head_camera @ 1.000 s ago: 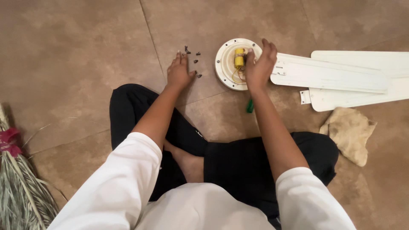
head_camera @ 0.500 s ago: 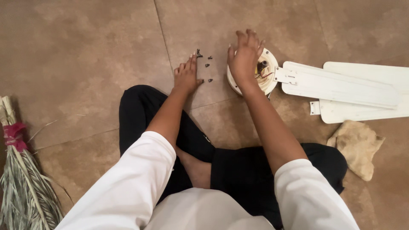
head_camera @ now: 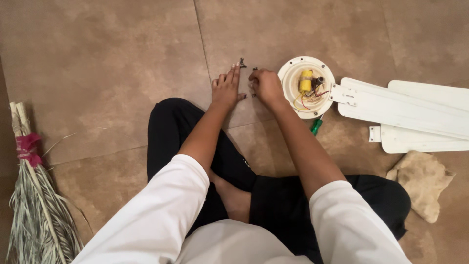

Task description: The person sits on the floor and assembles a ceiling fan by attaching a fan blade to the motor housing using a screwdriver and screws. The person aligns the blade bracket, inserts screws, and tightens them to secure the blade.

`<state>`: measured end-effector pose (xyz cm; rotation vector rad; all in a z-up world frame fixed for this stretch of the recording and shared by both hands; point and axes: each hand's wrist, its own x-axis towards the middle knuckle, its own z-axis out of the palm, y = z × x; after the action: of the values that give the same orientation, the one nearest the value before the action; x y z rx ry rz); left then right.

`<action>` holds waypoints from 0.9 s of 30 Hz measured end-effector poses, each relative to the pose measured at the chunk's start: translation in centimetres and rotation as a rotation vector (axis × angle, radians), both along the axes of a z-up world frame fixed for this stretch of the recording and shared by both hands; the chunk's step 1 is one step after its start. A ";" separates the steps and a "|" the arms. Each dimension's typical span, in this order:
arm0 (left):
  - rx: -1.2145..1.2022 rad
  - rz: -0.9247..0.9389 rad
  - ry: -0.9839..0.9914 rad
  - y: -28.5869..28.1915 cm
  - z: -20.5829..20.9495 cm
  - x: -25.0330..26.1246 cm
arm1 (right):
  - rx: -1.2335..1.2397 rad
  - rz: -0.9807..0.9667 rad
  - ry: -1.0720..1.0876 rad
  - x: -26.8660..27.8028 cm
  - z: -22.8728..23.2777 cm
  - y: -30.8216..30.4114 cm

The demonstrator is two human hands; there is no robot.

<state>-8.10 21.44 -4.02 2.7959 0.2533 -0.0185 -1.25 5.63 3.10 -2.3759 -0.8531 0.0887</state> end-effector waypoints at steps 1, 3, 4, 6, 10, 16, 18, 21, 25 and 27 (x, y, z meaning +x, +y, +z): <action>0.000 0.000 -0.007 0.0 0.0 0.0 | 0.043 -0.014 0.027 -0.1 0.2 -0.1; 0.000 0.001 0.009 0.0 0.1 0.0 | 0.059 -0.069 0.107 -0.4 0.7 -0.1; 0.000 0.000 0.017 0.0 0.1 0.0 | 0.032 -0.109 0.161 -0.4 1.0 -0.1; -0.004 0.001 0.018 0.0 0.2 0.2 | -0.028 -0.149 0.215 -0.4 1.2 -0.2; -0.040 0.008 0.038 0.0 0.5 0.1 | -0.193 -0.105 0.156 -0.6 -0.1 0.1; -0.017 0.008 0.022 -0.1 1.0 -0.1 | -0.208 -0.158 0.090 -1.8 -4.4 -0.3; -0.047 0.023 0.057 -0.5 1.0 -0.1 | -0.194 -0.178 0.061 -2.3 -5.4 -0.7; -0.090 0.031 0.099 -0.7 0.9 0.1 | -0.223 -0.179 0.038 -2.5 -5.8 -0.3; -0.148 0.030 0.062 -0.9 -0.6 0.7 | -0.190 -0.169 0.003 -2.8 -5.5 -0.3; -0.298 0.064 -0.119 -0.5 -1.4 0.7 | -0.116 -0.196 0.045 -3.1 -5.2 -0.8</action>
<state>-7.39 20.92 -5.42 2.4808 0.2849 0.1152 -4.33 4.84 -2.10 -2.5429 -0.6048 0.1139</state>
